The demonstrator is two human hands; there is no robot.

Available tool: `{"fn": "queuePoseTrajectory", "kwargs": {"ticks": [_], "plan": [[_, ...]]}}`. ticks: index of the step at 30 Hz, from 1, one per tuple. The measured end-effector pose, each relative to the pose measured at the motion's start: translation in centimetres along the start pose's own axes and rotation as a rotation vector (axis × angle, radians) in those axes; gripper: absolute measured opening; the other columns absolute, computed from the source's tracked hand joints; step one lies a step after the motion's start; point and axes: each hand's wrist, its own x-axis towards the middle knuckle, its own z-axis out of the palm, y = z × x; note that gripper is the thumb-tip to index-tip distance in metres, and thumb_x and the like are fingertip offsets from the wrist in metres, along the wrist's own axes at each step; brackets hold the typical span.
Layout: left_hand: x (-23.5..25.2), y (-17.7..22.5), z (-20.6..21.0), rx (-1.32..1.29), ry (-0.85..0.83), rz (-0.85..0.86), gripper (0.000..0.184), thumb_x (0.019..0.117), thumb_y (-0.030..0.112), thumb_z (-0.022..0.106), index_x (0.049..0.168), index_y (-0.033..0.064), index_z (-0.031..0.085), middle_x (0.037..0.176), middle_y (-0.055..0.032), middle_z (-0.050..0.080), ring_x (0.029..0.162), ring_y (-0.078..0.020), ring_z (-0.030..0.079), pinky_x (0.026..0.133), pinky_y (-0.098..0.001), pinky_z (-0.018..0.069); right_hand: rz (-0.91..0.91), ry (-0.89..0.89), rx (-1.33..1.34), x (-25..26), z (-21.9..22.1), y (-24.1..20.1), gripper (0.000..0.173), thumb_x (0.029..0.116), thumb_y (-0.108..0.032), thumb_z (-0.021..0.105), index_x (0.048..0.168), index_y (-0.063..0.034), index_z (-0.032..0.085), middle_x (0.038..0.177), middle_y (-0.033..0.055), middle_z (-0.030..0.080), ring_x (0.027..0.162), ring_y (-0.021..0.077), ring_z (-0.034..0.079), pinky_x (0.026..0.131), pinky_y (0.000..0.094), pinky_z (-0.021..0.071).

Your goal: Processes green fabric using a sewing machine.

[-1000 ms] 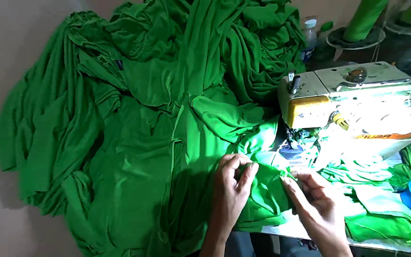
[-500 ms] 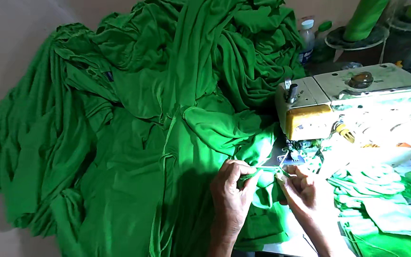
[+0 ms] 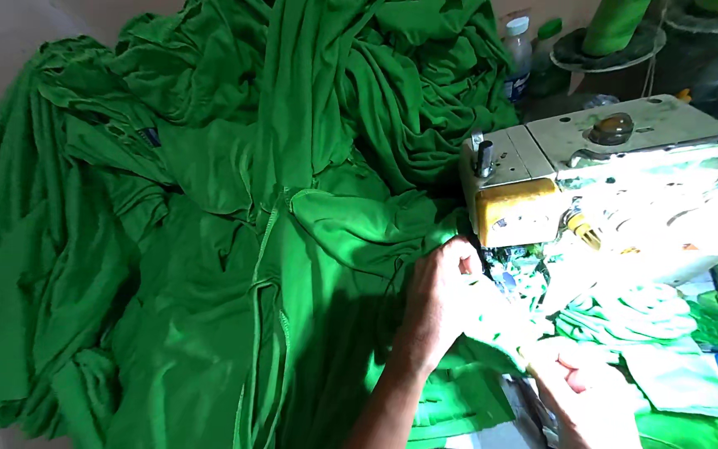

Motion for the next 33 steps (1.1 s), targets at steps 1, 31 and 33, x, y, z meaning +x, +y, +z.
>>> {"fn": "queuePoseTrajectory", "kwargs": {"ticks": [1, 31, 33], "plan": [[0.6, 0.3, 0.1, 0.017, -0.011, -0.051, 0.009, 0.0879, 0.002, 0.073, 0.087, 0.0034, 0.064, 0.073, -0.0066, 0.060, 0.068, -0.0179, 0.057, 0.063, -0.0372, 0.0473, 0.014, 0.042, 0.014, 0.6, 0.3, 0.0, 0.022, 0.0894, -0.003, 0.058, 0.080, -0.0231, 0.060, 0.057, -0.0234, 0.051, 0.047, -0.0120, 0.043, 0.045, 0.0080, 0.0365], [-1.9, -1.7, -3.1, 0.430, 0.132, 0.679, 0.020, 0.0936, 0.020, 0.068, 0.083, 0.0057, 0.077, 0.078, -0.0089, 0.071, 0.080, -0.0265, 0.070, 0.087, -0.0537, 0.0465, -0.300, -0.220, -0.939, 5.8, 0.0, -5.3, 0.016, 0.0957, -0.006, 0.062, 0.103, 0.0043, 0.071, 0.091, 0.0217, 0.067, 0.085, 0.0371, 0.066, 0.076, 0.0571, 0.0513], [-3.0, 0.1, -3.6, 0.411, 0.080, 0.756, 0.032, 0.0940, 0.027, 0.064, 0.068, 0.0095, 0.068, 0.066, -0.0051, 0.063, 0.073, -0.0240, 0.064, 0.086, -0.0511, 0.0420, -0.579, -0.317, -0.858, 5.4, -0.1, -5.2, 0.018, 0.0865, 0.000, 0.065, 0.102, 0.0016, 0.074, 0.099, 0.0223, 0.069, 0.091, 0.0389, 0.068, 0.076, 0.0565, 0.0538]]}}
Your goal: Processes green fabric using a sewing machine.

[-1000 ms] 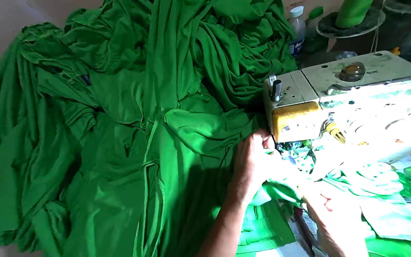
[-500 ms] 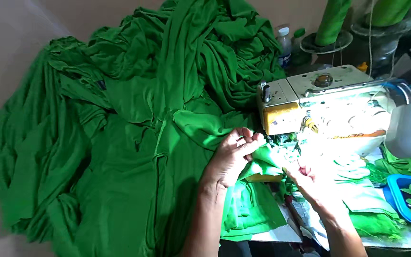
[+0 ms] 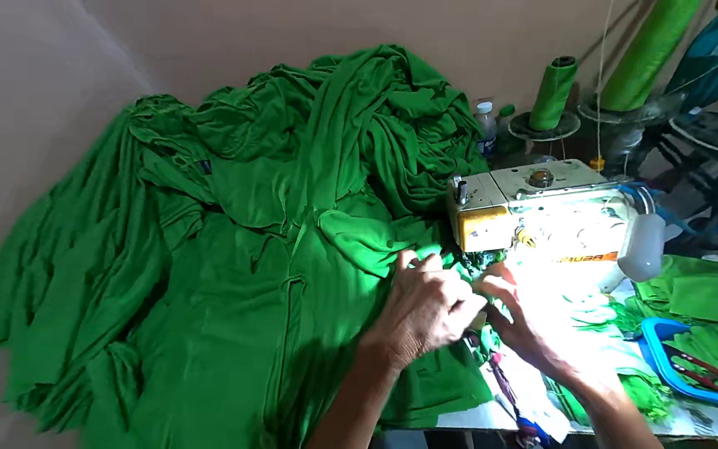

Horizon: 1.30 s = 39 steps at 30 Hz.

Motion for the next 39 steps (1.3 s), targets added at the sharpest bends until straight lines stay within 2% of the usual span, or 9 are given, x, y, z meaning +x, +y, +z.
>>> {"fn": "queuePoseTrajectory", "kwargs": {"ticks": [4, 9, 13, 18, 24, 27, 30, 33, 39], "plan": [[0.8, 0.8, 1.0, -0.175, 0.106, 0.039, 0.026, 0.0930, 0.027, 0.064, 0.072, 0.0137, 0.074, 0.066, 0.0002, 0.063, 0.070, -0.0167, 0.059, 0.083, -0.0449, 0.0383, 0.108, -0.230, 0.550, -1.6, -1.5, 0.3, 0.014, 0.0921, -0.011, 0.064, 0.101, -0.0016, 0.069, 0.081, -0.0078, 0.065, 0.069, -0.0086, 0.055, 0.064, 0.0093, 0.0460], [0.4, -3.0, 5.8, -0.351, 0.189, -0.246, 0.020, 0.0989, 0.013, 0.059, 0.095, 0.0021, 0.075, 0.095, -0.0108, 0.073, 0.092, -0.0219, 0.070, 0.086, -0.0461, 0.0530, 0.633, -0.349, 1.263, -3.2, -1.5, 1.8, 0.018, 0.0827, -0.008, 0.064, 0.075, -0.0238, 0.066, 0.053, -0.0158, 0.053, 0.043, -0.0086, 0.040, 0.041, 0.0093, 0.0315], [0.4, -3.7, 4.6, -0.305, -0.116, -0.322, 0.027, 0.1025, 0.016, 0.053, 0.116, 0.0042, 0.073, 0.116, -0.0154, 0.070, 0.112, -0.0297, 0.066, 0.096, -0.0522, 0.0503, 0.318, -0.140, 1.839, -3.9, -0.8, 4.8, 0.018, 0.0811, -0.028, 0.080, 0.095, -0.0169, 0.079, 0.067, -0.0113, 0.065, 0.054, -0.0065, 0.055, 0.051, 0.0086, 0.0428], [2.5, -2.7, 1.2, -0.166, -0.461, -0.412, 0.027, 0.1034, 0.019, 0.053, 0.112, 0.0013, 0.071, 0.121, -0.0178, 0.068, 0.121, -0.0351, 0.059, 0.102, -0.0612, 0.0370, 0.425, 0.166, 1.807, -2.1, -0.8, 4.8, 0.020, 0.0786, -0.024, 0.082, 0.094, -0.0127, 0.076, 0.080, 0.0026, 0.073, 0.060, 0.0044, 0.065, 0.051, 0.0156, 0.0519], [1.4, -2.8, 2.0, -0.600, -0.066, -0.145, 0.022, 0.0918, 0.010, 0.053, 0.093, -0.0040, 0.070, 0.094, -0.0119, 0.070, 0.096, -0.0146, 0.064, 0.088, -0.0318, 0.0498, 0.643, 0.217, 1.676, -1.3, -1.2, 3.5, 0.017, 0.0955, -0.004, 0.052, 0.090, -0.0096, 0.068, 0.076, 0.0043, 0.072, 0.061, 0.0068, 0.068, 0.056, 0.0171, 0.0564], [1.8, -1.8, 1.3, -0.310, -0.112, -0.230, 0.024, 0.0915, 0.024, 0.061, 0.091, 0.0017, 0.070, 0.085, -0.0102, 0.070, 0.090, -0.0230, 0.067, 0.100, -0.0521, 0.0391, 0.598, 0.125, 1.487, -0.6, -1.1, 3.3, 0.019, 0.0891, -0.002, 0.054, 0.087, -0.0128, 0.069, 0.070, -0.0026, 0.069, 0.057, 0.0010, 0.062, 0.054, 0.0137, 0.0511], [3.2, -0.3, -0.9, -0.033, -0.395, -0.383, 0.043, 0.0999, 0.043, 0.058, 0.109, 0.0041, 0.074, 0.111, -0.0143, 0.073, 0.116, -0.0313, 0.064, 0.113, -0.0591, 0.0268, 0.540, 0.075, 1.386, 0.1, -1.1, 2.3, 0.023, 0.0879, 0.002, 0.051, 0.083, -0.0154, 0.066, 0.063, -0.0065, 0.064, 0.052, -0.0013, 0.057, 0.051, 0.0122, 0.0476], [2.1, -0.1, 0.0, -0.114, -0.193, -0.248, 0.034, 0.0948, 0.038, 0.063, 0.086, 0.0067, 0.073, 0.091, -0.0105, 0.071, 0.101, -0.0275, 0.067, 0.106, -0.0582, 0.0320, 0.512, 0.020, 1.264, 0.5, -1.2, 1.7, 0.017, 0.0863, -0.002, 0.060, 0.083, -0.0186, 0.062, 0.063, -0.0103, 0.064, 0.051, -0.0031, 0.055, 0.051, 0.0115, 0.0460], [0.0, 0.0, 0.7, -0.220, 0.032, -0.011, 0.022, 0.0955, 0.024, 0.062, 0.085, 0.0072, 0.071, 0.087, -0.0075, 0.071, 0.093, -0.0225, 0.070, 0.104, -0.0575, 0.0367, 0.376, -0.211, 0.880, 1.1, -1.6, 0.9, 0.028, 0.0909, -0.010, 0.060, 0.118, -0.0124, 0.055, 0.079, -0.0164, 0.069, 0.060, -0.0073, 0.060, 0.055, 0.0105, 0.0492]]}}
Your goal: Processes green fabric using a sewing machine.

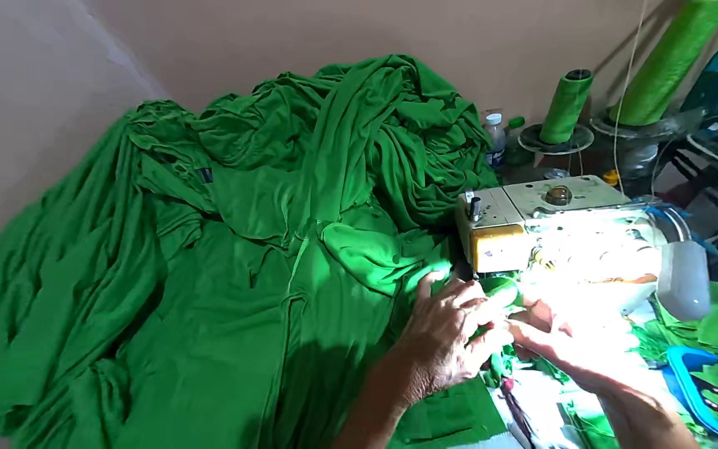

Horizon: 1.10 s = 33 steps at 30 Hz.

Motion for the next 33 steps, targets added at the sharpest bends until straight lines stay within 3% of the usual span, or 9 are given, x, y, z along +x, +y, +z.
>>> {"fn": "queuePoseTrajectory", "kwargs": {"ticks": [2, 5, 10, 13, 15, 18, 22, 26, 33], "plan": [[-0.2, -0.1, 0.0, 0.021, 0.044, 0.024, 0.021, 0.0965, 0.023, 0.062, 0.086, 0.0073, 0.071, 0.084, -0.0074, 0.071, 0.085, -0.0204, 0.069, 0.097, -0.0523, 0.0399, -0.050, -0.092, -0.149, 0.2, -0.1, 0.3, 0.028, 0.0921, -0.013, 0.059, 0.119, -0.0071, 0.058, 0.079, -0.0160, 0.065, 0.060, -0.0090, 0.056, 0.054, 0.0099, 0.0482], [0.3, -0.2, -0.1, 0.005, 0.039, 0.061, 0.018, 0.0942, 0.019, 0.065, 0.086, 0.0050, 0.072, 0.084, -0.0096, 0.070, 0.083, -0.0219, 0.068, 0.088, -0.0483, 0.0415, -0.203, -0.213, -0.317, 0.8, -0.1, 0.8, 0.015, 0.0919, -0.015, 0.060, 0.099, -0.0042, 0.066, 0.072, -0.0113, 0.059, 0.056, -0.0101, 0.048, 0.051, 0.0092, 0.0417], [1.4, -0.3, 0.3, -0.237, 0.024, 0.106, 0.018, 0.0862, 0.012, 0.075, 0.087, -0.0046, 0.068, 0.084, -0.0156, 0.068, 0.083, -0.0238, 0.066, 0.080, -0.0367, 0.0485, -0.279, -0.270, -0.237, 0.3, 0.1, 1.2, 0.010, 0.0901, -0.020, 0.069, 0.086, -0.0118, 0.066, 0.066, -0.0185, 0.055, 0.056, -0.0144, 0.046, 0.052, 0.0064, 0.0395], [1.1, -0.8, 0.9, -0.355, 0.004, 0.091, 0.039, 0.0844, 0.030, 0.079, 0.096, -0.0054, 0.067, 0.094, -0.0163, 0.069, 0.092, -0.0204, 0.066, 0.086, -0.0317, 0.0501, -0.368, -0.143, -0.245, -1.5, 1.3, 1.7, 0.019, 0.0912, -0.027, 0.070, 0.084, -0.0104, 0.066, 0.065, -0.0164, 0.052, 0.057, -0.0144, 0.041, 0.053, 0.0063, 0.0358], [0.2, -1.1, 1.6, -0.234, -0.047, 0.089, 0.058, 0.0886, 0.056, 0.067, 0.098, -0.0019, 0.073, 0.101, -0.0158, 0.073, 0.101, -0.0263, 0.068, 0.096, -0.0463, 0.0474, -0.370, -0.018, -0.303, -3.1, 2.4, 1.9, 0.021, 0.0900, -0.023, 0.071, 0.088, -0.0026, 0.069, 0.067, -0.0072, 0.059, 0.058, -0.0102, 0.045, 0.055, 0.0092, 0.0398], [-1.2, -1.6, 2.3, -0.056, -0.035, 0.095, 0.074, 0.0917, 0.075, 0.044, 0.094, 0.0081, 0.076, 0.103, -0.0096, 0.075, 0.107, -0.0236, 0.069, 0.103, -0.0501, 0.0427, -0.291, 0.127, -0.365, -5.0, 4.2, 2.6, 0.021, 0.0888, -0.015, 0.071, 0.094, 0.0049, 0.075, 0.068, 0.0043, 0.062, 0.055, -0.0025, 0.044, 0.052, 0.0144, 0.0376], [-2.8, -3.0, 3.4, 0.039, 0.075, 0.067, 0.073, 0.1008, 0.065, 0.036, 0.100, 0.0055, 0.078, 0.114, -0.0128, 0.075, 0.115, -0.0242, 0.068, 0.107, -0.0468, 0.0433, -0.278, 0.209, -0.172, -5.3, 5.1, 5.6, 0.024, 0.0922, -0.007, 0.069, 0.111, 0.0076, 0.070, 0.085, 0.0033, 0.072, 0.064, -0.0066, 0.057, 0.061, 0.0122, 0.0504], [-3.1, -3.6, 3.7, -0.001, 0.189, -0.035, 0.064, 0.1039, 0.056, 0.038, 0.111, 0.0058, 0.077, 0.116, -0.0115, 0.075, 0.115, -0.0210, 0.066, 0.108, -0.0410, 0.0399, -0.291, 0.289, -0.146, -3.9, 4.4, 6.5, 0.016, 0.0934, -0.020, 0.071, 0.096, -0.0047, 0.068, 0.071, -0.0099, 0.063, 0.058, -0.0097, 0.051, 0.056, 0.0103, 0.0463], [-3.0, -2.8, 3.1, 0.035, 0.306, -0.103, 0.042, 0.1031, 0.035, 0.048, 0.097, 0.0066, 0.078, 0.111, -0.0130, 0.074, 0.111, -0.0224, 0.065, 0.103, -0.0387, 0.0416, -0.336, 0.220, -0.005, -1.8, 3.7, 6.4, 0.003, 0.0921, -0.021, 0.071, 0.092, -0.0191, 0.069, 0.070, -0.0193, 0.064, 0.059, -0.0123, 0.055, 0.056, 0.0084, 0.0480]]}}
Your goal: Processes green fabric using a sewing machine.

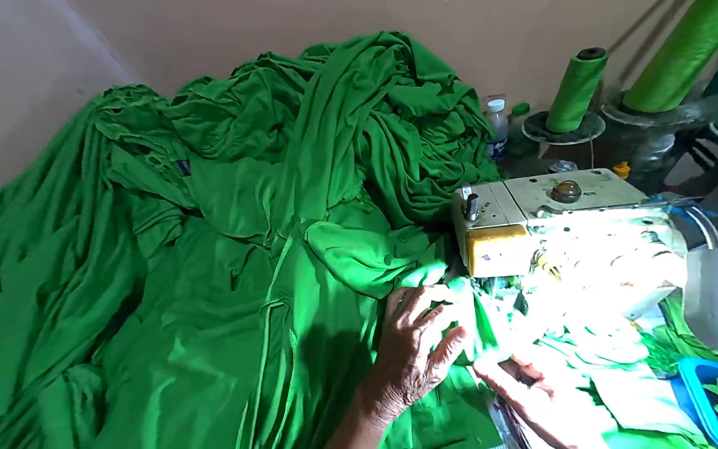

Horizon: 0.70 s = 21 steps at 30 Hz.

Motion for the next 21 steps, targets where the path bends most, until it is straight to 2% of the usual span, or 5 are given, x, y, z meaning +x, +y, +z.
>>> {"fn": "queuePoseTrajectory", "kwargs": {"ticks": [8, 12, 14, 17, 21], "plan": [[-0.2, 1.0, 0.3, 0.043, 0.005, -0.040, 0.033, 0.1008, 0.026, 0.053, 0.092, 0.0071, 0.078, 0.108, -0.0130, 0.074, 0.108, -0.0245, 0.067, 0.102, -0.0425, 0.0437, 0.018, 0.077, -0.037, -0.4, 0.2, -0.1, 0.011, 0.0900, -0.022, 0.071, 0.080, -0.0233, 0.067, 0.067, -0.0209, 0.061, 0.058, -0.0126, 0.053, 0.055, 0.0078, 0.0451], [-0.2, 1.6, 0.7, 0.042, -0.003, -0.060, 0.030, 0.0990, 0.025, 0.056, 0.094, 0.0085, 0.080, 0.110, -0.0147, 0.074, 0.112, -0.0281, 0.067, 0.102, -0.0473, 0.0439, -0.017, 0.054, -0.016, -0.1, 0.0, 0.0, 0.003, 0.0919, -0.018, 0.070, 0.094, -0.0177, 0.072, 0.084, -0.0172, 0.070, 0.068, -0.0102, 0.061, 0.062, 0.0093, 0.0521], [-0.3, 1.7, 1.0, 0.076, -0.035, -0.088, 0.028, 0.0987, 0.028, 0.057, 0.095, 0.0123, 0.081, 0.111, -0.0107, 0.074, 0.113, -0.0273, 0.067, 0.102, -0.0507, 0.0445, -0.082, 0.044, -0.041, 0.1, -0.1, 0.1, 0.004, 0.0935, -0.018, 0.070, 0.091, -0.0161, 0.071, 0.082, -0.0157, 0.068, 0.064, -0.0112, 0.056, 0.059, 0.0072, 0.0483], [-1.3, 2.0, 1.6, 0.173, 0.016, -0.132, 0.025, 0.0967, 0.029, 0.059, 0.089, 0.0164, 0.079, 0.103, -0.0023, 0.076, 0.105, -0.0191, 0.069, 0.098, -0.0478, 0.0457, -0.158, 0.081, -0.121, -0.3, 0.0, 0.3, 0.007, 0.0934, -0.016, 0.068, 0.090, -0.0109, 0.072, 0.082, -0.0112, 0.067, 0.062, -0.0121, 0.052, 0.057, 0.0053, 0.0455], [-3.2, 2.7, 2.7, 0.209, 0.170, -0.145, 0.021, 0.0933, 0.024, 0.062, 0.092, 0.0163, 0.082, 0.100, -0.0038, 0.075, 0.104, -0.0182, 0.067, 0.098, -0.0409, 0.0439, -0.226, 0.119, -0.236, -1.4, 0.1, 0.6, 0.010, 0.0936, -0.013, 0.067, 0.093, -0.0036, 0.072, 0.085, -0.0032, 0.068, 0.067, -0.0105, 0.052, 0.062, 0.0052, 0.0448]]}}
